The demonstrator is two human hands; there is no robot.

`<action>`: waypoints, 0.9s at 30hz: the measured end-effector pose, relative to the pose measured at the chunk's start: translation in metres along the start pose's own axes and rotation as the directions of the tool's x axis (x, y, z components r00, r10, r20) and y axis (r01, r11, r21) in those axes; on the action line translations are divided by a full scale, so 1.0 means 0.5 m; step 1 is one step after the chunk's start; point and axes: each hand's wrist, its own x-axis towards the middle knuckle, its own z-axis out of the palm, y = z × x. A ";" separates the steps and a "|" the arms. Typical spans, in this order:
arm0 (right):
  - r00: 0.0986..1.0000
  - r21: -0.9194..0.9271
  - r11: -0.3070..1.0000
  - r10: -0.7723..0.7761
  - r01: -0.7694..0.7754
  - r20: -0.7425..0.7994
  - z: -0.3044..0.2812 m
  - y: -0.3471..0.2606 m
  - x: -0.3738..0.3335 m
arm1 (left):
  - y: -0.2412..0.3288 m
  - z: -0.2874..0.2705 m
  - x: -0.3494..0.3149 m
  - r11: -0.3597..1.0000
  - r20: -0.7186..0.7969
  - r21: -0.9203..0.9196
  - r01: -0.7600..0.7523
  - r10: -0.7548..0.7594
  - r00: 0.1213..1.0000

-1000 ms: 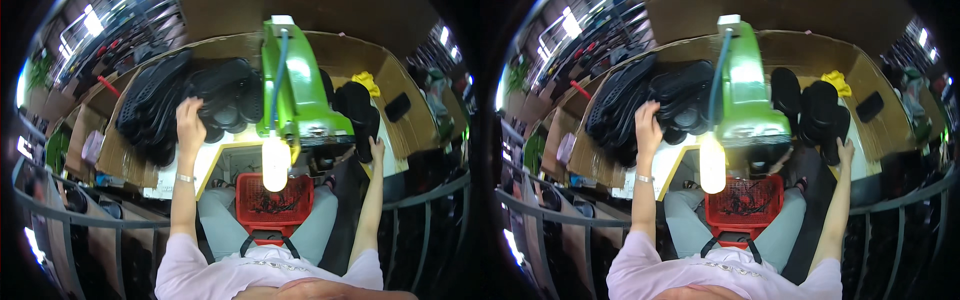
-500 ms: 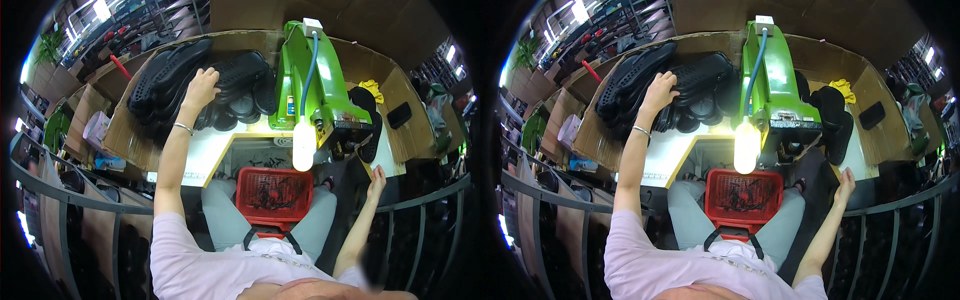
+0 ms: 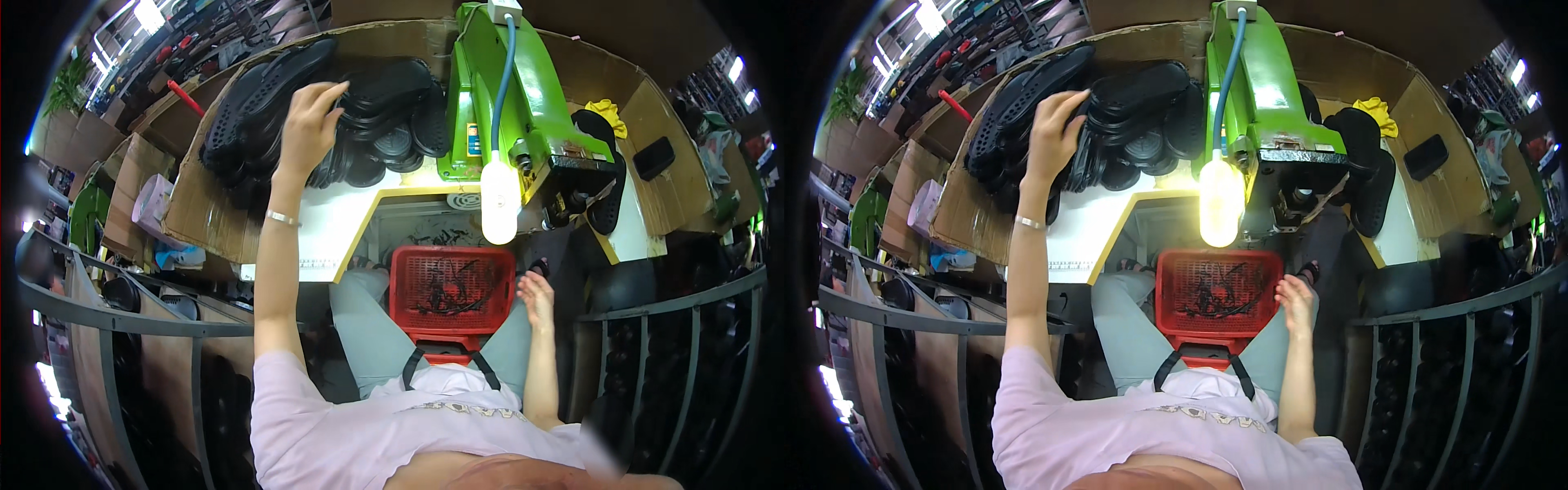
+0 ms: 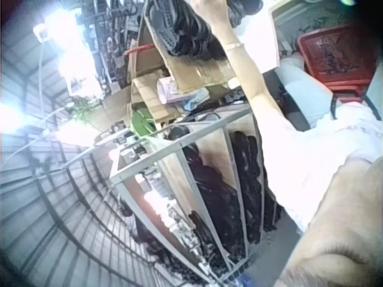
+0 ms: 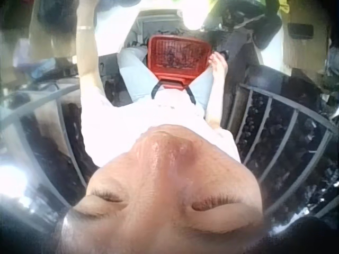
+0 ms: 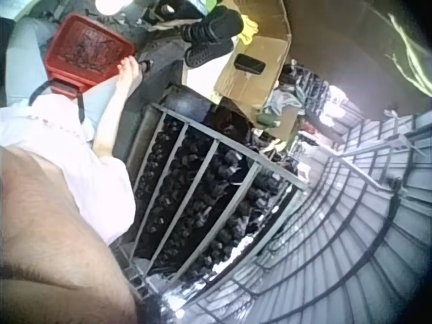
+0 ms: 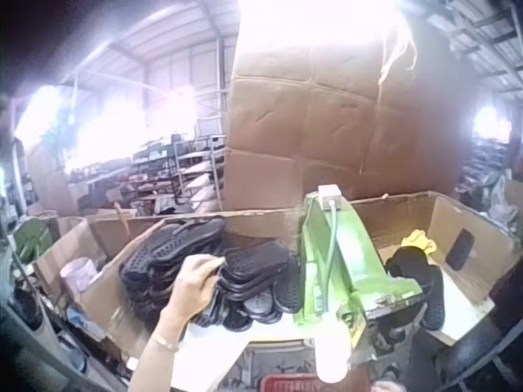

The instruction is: The person repeatedly picks up black shoe soles and presses them against a rotating grinding wheel on a green machine to smooth or shape the surface. After processing each sole, the person places it on a nearby pile and picks up the next one from a red basket.

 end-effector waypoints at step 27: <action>0.924 0.070 0.988 0.104 -0.139 0.367 0.144 0.067 -0.095 | 0.319 -0.221 -0.287 0.808 -0.137 -0.488 0.331 -0.445 0.885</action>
